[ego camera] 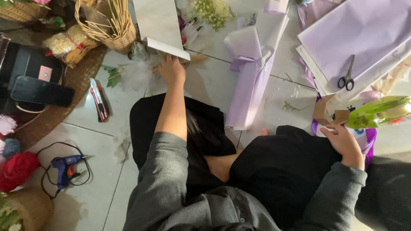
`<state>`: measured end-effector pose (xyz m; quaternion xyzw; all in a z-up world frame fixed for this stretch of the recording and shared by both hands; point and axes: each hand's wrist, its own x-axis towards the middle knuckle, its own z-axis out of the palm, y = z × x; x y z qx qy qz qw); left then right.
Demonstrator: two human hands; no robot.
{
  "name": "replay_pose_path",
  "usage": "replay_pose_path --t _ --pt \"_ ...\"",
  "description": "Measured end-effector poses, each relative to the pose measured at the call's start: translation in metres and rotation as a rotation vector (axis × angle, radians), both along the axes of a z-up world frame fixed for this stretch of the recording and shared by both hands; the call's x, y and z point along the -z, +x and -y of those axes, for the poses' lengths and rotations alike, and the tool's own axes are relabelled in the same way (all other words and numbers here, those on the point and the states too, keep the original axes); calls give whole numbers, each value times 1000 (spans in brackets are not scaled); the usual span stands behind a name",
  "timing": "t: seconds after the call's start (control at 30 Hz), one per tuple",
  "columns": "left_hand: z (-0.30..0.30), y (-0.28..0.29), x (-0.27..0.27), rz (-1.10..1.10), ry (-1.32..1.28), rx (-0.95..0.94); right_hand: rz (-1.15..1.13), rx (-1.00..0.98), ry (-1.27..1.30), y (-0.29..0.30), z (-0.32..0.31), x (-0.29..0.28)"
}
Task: Preparing and cutting purple wrapping paper to be used for a floral bouquet.
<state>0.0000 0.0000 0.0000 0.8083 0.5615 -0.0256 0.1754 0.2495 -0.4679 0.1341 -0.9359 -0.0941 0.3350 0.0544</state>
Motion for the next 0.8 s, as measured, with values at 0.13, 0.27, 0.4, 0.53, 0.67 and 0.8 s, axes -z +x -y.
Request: replay_pose_path --t 0.13,0.27,0.4,0.53,0.67,0.8 --pt "-7 3 44 -115 95 18 -3 -5 9 -3 -4 -5" --pt "1 3 20 -105 53 36 -9 -3 24 -4 -3 -5" --pt "3 5 7 -283 -66 183 -1 11 26 -3 -2 -5" --pt "8 -6 16 27 222 204 15 27 50 1 -1 0" --pt "24 -18 -21 508 560 166 84 -16 104 0 5 4" --pt "48 -23 -76 907 897 215 171 -11 168 -7 1 -2"
